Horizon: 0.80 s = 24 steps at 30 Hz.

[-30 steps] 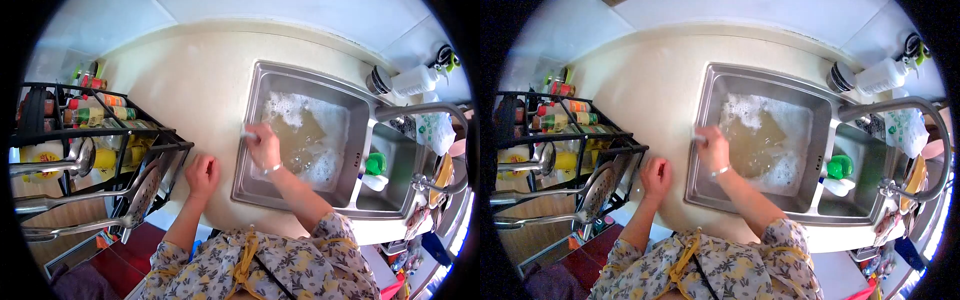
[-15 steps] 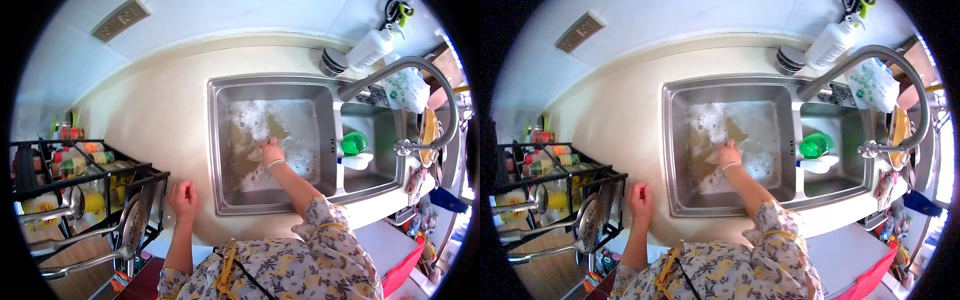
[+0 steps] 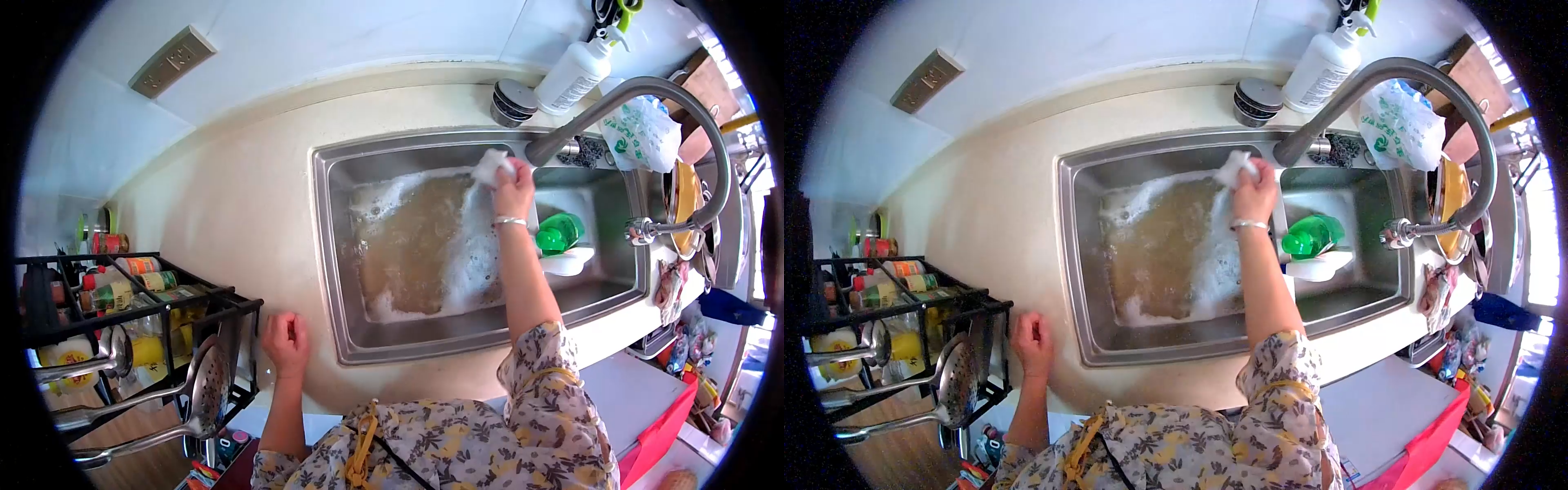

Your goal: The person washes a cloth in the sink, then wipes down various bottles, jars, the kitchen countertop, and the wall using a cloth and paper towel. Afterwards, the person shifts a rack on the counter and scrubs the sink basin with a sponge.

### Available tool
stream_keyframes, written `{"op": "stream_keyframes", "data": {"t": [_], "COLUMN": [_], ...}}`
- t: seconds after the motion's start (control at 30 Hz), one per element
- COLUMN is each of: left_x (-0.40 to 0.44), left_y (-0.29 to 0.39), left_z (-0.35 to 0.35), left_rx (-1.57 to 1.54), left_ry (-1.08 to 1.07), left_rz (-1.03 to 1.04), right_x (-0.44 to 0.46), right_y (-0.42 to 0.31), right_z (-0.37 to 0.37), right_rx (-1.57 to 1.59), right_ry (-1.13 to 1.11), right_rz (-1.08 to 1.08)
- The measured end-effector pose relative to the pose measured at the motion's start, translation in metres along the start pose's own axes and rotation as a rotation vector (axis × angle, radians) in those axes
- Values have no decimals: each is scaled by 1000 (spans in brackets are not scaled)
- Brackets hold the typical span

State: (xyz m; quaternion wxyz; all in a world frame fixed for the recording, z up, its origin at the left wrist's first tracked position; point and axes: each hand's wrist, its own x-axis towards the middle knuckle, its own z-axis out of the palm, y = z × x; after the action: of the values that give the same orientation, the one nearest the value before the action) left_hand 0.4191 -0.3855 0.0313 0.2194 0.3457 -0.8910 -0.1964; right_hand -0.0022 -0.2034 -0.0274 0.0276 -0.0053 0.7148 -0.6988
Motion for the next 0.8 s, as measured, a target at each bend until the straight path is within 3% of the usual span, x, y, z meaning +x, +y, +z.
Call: {"op": "stream_keyframes", "data": {"t": [0.03, 0.1, 0.23, 0.27, 0.33, 0.53, 0.63, 0.67, 0.7, 0.73, 0.8], "left_x": [-1, -1, 3, 4, 4, 1, -1, 0, 0, -1, -4], "left_y": [-2, -2, 3, 3, 6, 3, 3, 2, -1, -5, -6], "left_z": [1, 0, -2, -1, -3, -2, -1, -2, 0, 3, -1], "left_rx": [0, 2, -11, -3, -7, 6, -12, -25, -22, -31, -34], "left_ry": [2, 9, 9, 15, -4, -15, -4, -4, 11, 4, -16], "left_rz": [-14, -24, -1, 25, 6, -8, -10, -28, -27, -24, -33], "right_x": [12, 36, 56, 51, 23, -55, -51, -32, -13, 5, 32], "right_y": [1, 4, 24, 22, -2, 2, -15, 10, 20, 16, 3], "right_z": [2, 10, 39, 50, 81, 167, 158, 150, 135, 118, 73], "right_rx": [8, -406, -121, -290, -274, -213, -269, -305, -323, -126, -232], "right_ry": [4, 382, 365, 381, 413, 166, 54, 142, 230, 354, 461], "right_rz": [-1, -267, -119, -149, -96, -275, -189, -373, -267, -96, -128]}}
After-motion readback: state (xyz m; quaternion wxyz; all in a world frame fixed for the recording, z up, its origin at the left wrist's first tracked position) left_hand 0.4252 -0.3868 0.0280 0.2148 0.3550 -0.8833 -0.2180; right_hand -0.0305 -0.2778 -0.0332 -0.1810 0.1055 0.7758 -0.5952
